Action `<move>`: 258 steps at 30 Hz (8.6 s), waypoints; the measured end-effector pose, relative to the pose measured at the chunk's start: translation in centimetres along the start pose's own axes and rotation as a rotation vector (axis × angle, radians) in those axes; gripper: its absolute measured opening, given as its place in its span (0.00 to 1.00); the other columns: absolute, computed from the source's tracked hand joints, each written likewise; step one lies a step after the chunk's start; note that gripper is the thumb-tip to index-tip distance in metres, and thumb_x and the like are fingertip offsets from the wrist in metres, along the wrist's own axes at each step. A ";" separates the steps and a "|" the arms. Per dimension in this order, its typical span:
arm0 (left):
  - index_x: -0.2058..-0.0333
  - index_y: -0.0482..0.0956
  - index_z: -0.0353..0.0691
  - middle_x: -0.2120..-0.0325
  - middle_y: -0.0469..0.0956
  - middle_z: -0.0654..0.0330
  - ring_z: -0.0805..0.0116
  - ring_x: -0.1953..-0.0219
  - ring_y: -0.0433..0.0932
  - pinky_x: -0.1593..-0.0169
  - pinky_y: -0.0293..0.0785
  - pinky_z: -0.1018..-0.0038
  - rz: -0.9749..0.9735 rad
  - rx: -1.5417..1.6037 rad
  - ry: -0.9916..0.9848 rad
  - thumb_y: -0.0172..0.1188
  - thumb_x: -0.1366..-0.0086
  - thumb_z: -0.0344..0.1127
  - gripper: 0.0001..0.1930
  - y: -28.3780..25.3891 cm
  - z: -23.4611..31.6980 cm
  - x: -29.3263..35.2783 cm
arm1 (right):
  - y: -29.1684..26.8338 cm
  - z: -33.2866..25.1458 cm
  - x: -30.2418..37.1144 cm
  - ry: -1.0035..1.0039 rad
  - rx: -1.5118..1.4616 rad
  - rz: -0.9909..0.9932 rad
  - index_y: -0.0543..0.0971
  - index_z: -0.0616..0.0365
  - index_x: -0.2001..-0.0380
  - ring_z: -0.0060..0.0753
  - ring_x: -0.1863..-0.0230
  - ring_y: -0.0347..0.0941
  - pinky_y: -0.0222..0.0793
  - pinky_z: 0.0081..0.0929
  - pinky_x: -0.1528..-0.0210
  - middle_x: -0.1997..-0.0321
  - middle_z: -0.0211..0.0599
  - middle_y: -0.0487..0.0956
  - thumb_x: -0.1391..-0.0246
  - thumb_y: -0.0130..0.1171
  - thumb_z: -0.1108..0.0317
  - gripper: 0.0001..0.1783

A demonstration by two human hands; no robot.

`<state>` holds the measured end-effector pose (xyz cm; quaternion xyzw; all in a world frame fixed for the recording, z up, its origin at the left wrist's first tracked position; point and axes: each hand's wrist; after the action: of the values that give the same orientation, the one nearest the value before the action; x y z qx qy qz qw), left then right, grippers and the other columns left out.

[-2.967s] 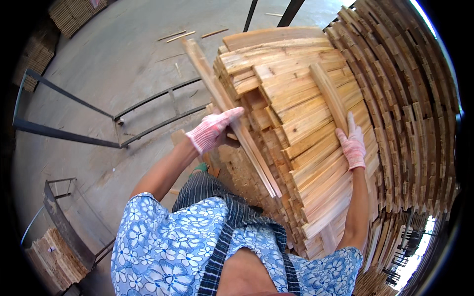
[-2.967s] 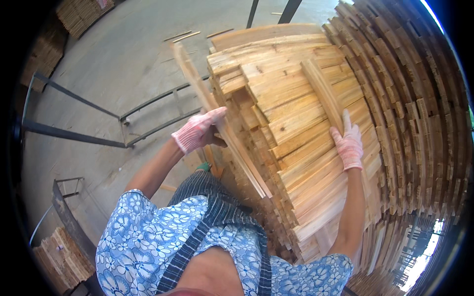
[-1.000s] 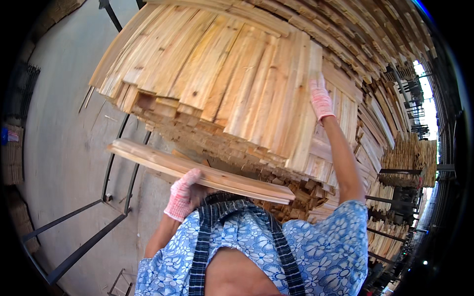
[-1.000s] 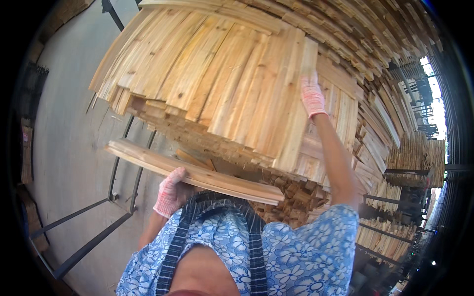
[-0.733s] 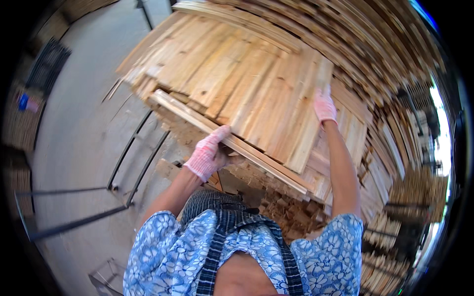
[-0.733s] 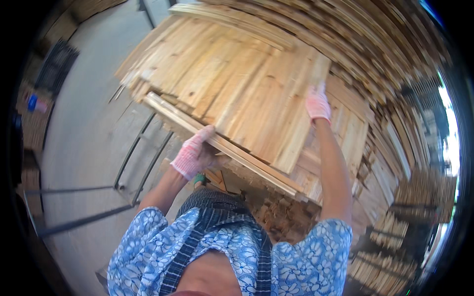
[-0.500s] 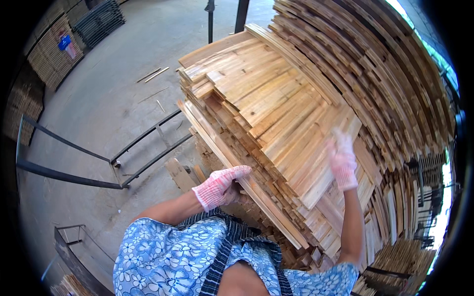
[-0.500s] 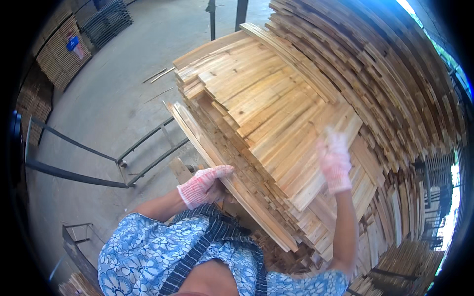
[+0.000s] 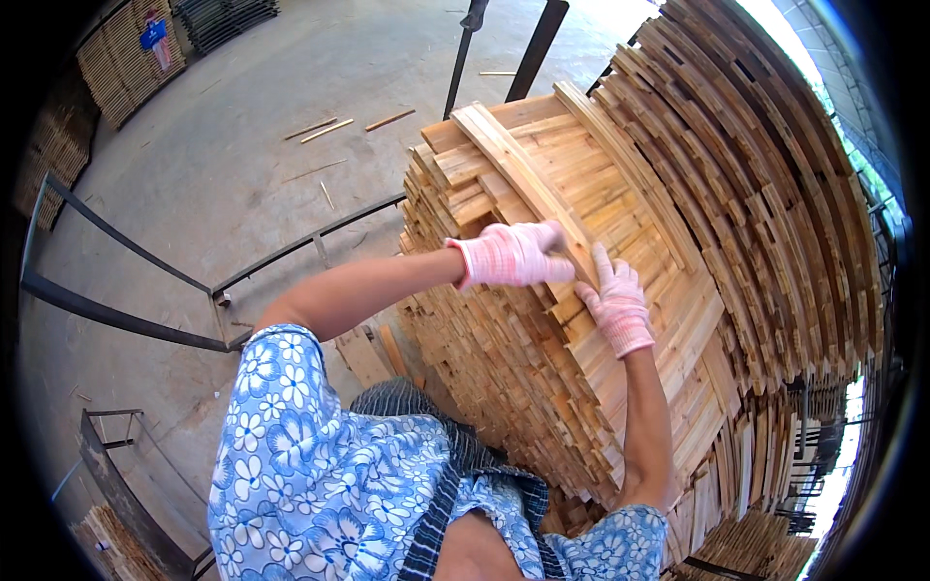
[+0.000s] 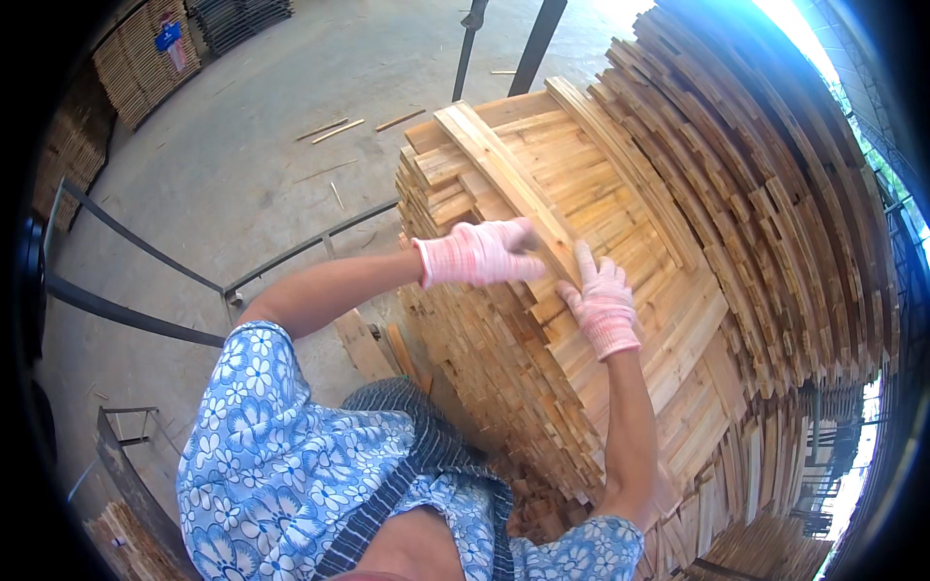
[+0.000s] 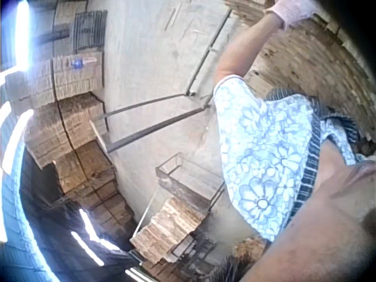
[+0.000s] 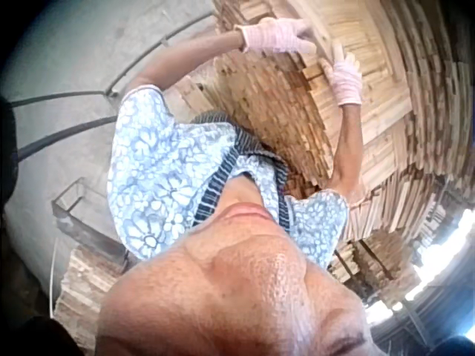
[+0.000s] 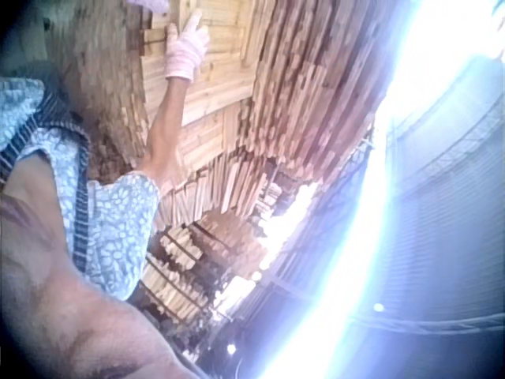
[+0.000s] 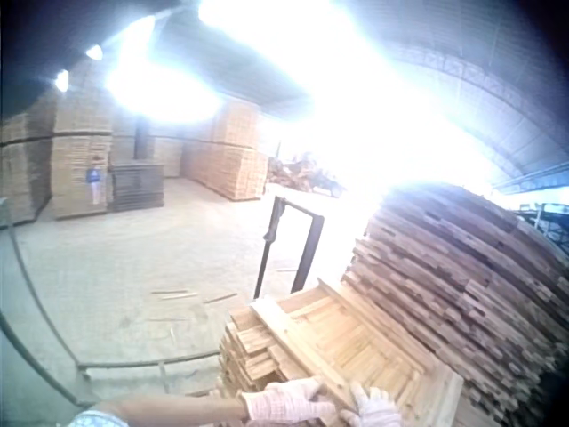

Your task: The person repeatedly picks up stacks of wooden planks from a large pile and places them onto a pallet jack. They wear pink gloves and a blue floral shirt while performing this repetitive lifting and stacking task in a warehouse environment.

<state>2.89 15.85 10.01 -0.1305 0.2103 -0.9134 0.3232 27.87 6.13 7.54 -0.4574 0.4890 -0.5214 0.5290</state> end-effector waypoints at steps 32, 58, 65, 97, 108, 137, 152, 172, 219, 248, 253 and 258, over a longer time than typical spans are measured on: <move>0.41 0.75 0.39 0.51 0.79 0.51 0.55 0.47 0.78 0.42 0.75 0.66 -1.289 -0.179 0.833 0.68 0.36 0.36 0.26 33.7 14.9 11.0 | -7.5 -0.6 60.2 1.655 0.236 0.384 0.77 0.55 0.53 0.58 0.60 0.80 0.74 0.54 0.56 0.63 0.52 0.82 0.46 0.60 0.61 0.18; 0.25 0.45 0.31 0.29 0.60 0.37 0.46 0.28 0.62 0.28 0.59 0.59 -1.662 -0.568 -0.056 0.52 0.45 0.85 0.67 84.6 13.6 20.9 | 3.1 -16.1 83.2 2.613 -0.081 1.301 0.65 0.64 0.32 0.35 0.48 0.78 0.73 0.31 0.46 0.41 0.49 0.79 0.36 0.54 0.70 0.30; 0.25 0.40 0.28 0.26 0.53 0.37 0.43 0.25 0.54 0.25 0.51 0.59 -1.375 -0.537 0.016 0.50 0.43 0.83 0.68 83.4 15.8 24.5 | 7.1 -4.7 76.8 2.483 0.419 -0.149 0.73 0.51 0.42 0.48 0.57 0.77 0.73 0.46 0.57 0.60 0.49 0.76 0.39 0.61 0.52 0.26; 0.33 0.70 0.47 0.42 0.78 0.61 0.67 0.43 0.79 0.42 0.79 0.61 -1.745 0.220 -0.538 0.59 0.30 0.63 0.35 72.7 6.8 10.5 | 16.8 -12.1 66.5 1.806 -1.479 2.158 0.79 0.59 0.45 0.32 0.50 0.81 0.79 0.39 0.45 0.50 0.36 0.83 0.38 0.63 0.51 0.26; 0.26 0.52 0.39 0.31 0.64 0.51 0.63 0.36 0.71 0.35 0.72 0.64 -1.846 0.331 -0.550 0.71 0.38 0.43 0.48 60.3 7.9 12.9 | 9.6 -15.8 63.0 1.941 -1.543 1.920 0.74 0.60 0.38 0.38 0.46 0.79 0.75 0.37 0.39 0.45 0.38 0.81 0.41 0.63 0.44 0.37; 0.31 0.66 0.46 0.32 0.65 0.43 0.59 0.39 0.76 0.38 0.74 0.66 -0.264 0.336 0.176 0.70 0.40 0.46 0.40 12.3 20.8 -8.2 | -8.7 16.3 17.2 0.617 -1.614 0.786 0.81 0.62 0.46 0.31 0.42 0.74 0.66 0.30 0.34 0.43 0.40 0.80 0.33 0.56 0.49 0.27; 0.26 0.56 0.40 0.30 0.65 0.43 0.50 0.28 0.64 0.30 0.64 0.64 -0.050 -0.460 0.079 0.69 0.42 0.53 0.51 1.3 14.0 -12.9 | -8.1 14.8 16.4 0.652 -1.205 0.563 0.69 0.69 0.35 0.40 0.40 0.74 0.68 0.33 0.37 0.40 0.49 0.78 0.42 0.65 0.54 0.39; 0.42 0.73 0.33 0.48 0.81 0.39 0.45 0.44 0.80 0.41 0.74 0.59 0.193 -0.648 -0.143 0.67 0.45 0.57 0.40 0.0 15.1 -11.1 | -2.5 26.8 27.2 1.180 -0.462 -0.045 0.45 0.48 0.21 0.69 0.36 0.72 0.68 0.54 0.35 0.34 0.73 0.68 0.47 0.59 0.29 0.62; 0.37 0.68 0.32 0.49 0.77 0.55 0.66 0.48 0.78 0.47 0.79 0.69 -0.263 0.488 0.075 0.69 0.37 0.42 0.34 16.1 23.1 -5.0 | 1.6 31.6 30.4 1.026 -0.451 0.038 0.56 0.47 0.24 0.65 0.34 0.70 0.64 0.57 0.33 0.31 0.66 0.69 0.35 0.44 0.33 0.45; 0.26 0.54 0.39 0.34 0.70 0.41 0.46 0.32 0.69 0.32 0.66 0.62 0.147 -0.485 -0.086 0.67 0.42 0.61 0.53 0.3 11.9 -12.9 | -5.0 25.1 22.6 0.610 -0.424 0.387 0.66 0.56 0.28 0.52 0.29 0.66 0.58 0.36 0.27 0.28 0.57 0.69 0.34 0.53 0.48 0.36; 0.27 0.58 0.46 0.40 0.76 0.38 0.43 0.37 0.75 0.36 0.71 0.55 0.115 -0.704 -0.131 0.61 0.41 0.65 0.49 3.4 13.1 -13.3 | -8.3 10.8 5.3 0.499 -0.829 0.276 0.57 0.62 0.26 0.57 0.24 0.59 0.54 0.41 0.25 0.26 0.60 0.65 0.38 0.54 0.38 0.49; 0.27 0.58 0.45 0.41 0.76 0.37 0.41 0.39 0.76 0.36 0.71 0.54 0.046 -0.583 -0.028 0.64 0.42 0.63 0.49 0.9 10.6 -14.1 | -5.8 5.2 -3.8 0.687 -1.077 0.366 0.52 0.61 0.24 0.57 0.25 0.60 0.57 0.40 0.26 0.25 0.60 0.64 0.39 0.59 0.49 0.49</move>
<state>18.01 21.16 17.48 -0.2255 0.4621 -0.8052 0.2954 32.52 9.59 14.02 -0.3750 0.8920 -0.2219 0.1205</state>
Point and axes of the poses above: each hand's wrist, its own x-axis away from the middle knuckle, its own y-axis out of the palm, z = x × y
